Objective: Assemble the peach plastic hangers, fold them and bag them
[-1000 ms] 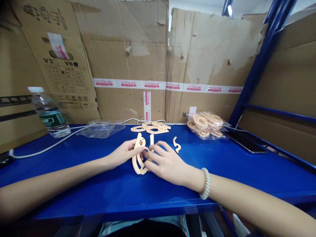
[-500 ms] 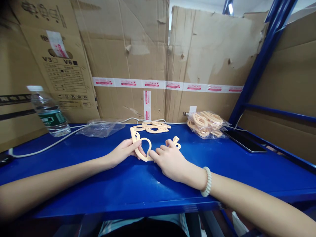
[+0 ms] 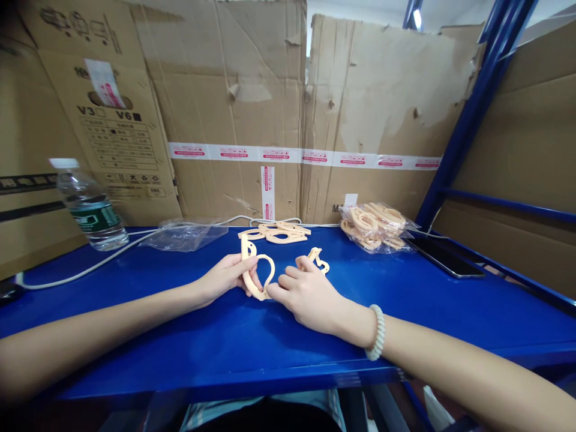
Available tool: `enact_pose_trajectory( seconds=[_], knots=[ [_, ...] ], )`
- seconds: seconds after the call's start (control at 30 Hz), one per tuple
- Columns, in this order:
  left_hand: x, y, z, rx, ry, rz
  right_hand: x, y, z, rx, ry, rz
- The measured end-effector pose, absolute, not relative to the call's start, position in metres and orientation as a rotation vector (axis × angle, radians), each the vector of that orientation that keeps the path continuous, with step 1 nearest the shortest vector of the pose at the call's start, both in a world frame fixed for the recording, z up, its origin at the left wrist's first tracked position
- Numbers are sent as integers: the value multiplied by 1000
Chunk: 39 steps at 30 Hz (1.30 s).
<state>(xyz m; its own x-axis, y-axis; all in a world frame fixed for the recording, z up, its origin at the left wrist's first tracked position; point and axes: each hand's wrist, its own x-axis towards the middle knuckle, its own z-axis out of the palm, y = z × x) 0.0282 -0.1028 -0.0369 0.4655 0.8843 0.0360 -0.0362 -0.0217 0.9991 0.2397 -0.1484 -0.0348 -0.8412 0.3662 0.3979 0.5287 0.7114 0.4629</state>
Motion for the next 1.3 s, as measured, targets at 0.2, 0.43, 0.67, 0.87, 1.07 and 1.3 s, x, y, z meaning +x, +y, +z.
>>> enact_pose_trajectory(
  seconds=[0.2, 0.43, 0.67, 0.87, 1.07, 1.3],
  knots=[
    [28, -96, -36, 1265, 844, 984, 257, -141, -20, -744, -2511, -672],
    [29, -99, -32, 1213, 851, 985, 301, -107, 2, -861, -2551, -211],
    [30, -100, -30, 1198, 845, 974, 299, -102, -9, -875, -2737, 109],
    [31, -102, -28, 1183, 847, 970, 306, -107, 2, -1163, -2684, 148],
    [30, -101, -29, 1184, 858, 964, 315, -98, 1, -1259, -2690, 212],
    [30, -101, -30, 1202, 846, 960, 299, -112, 4, -1107, -2648, 224]
  ],
)
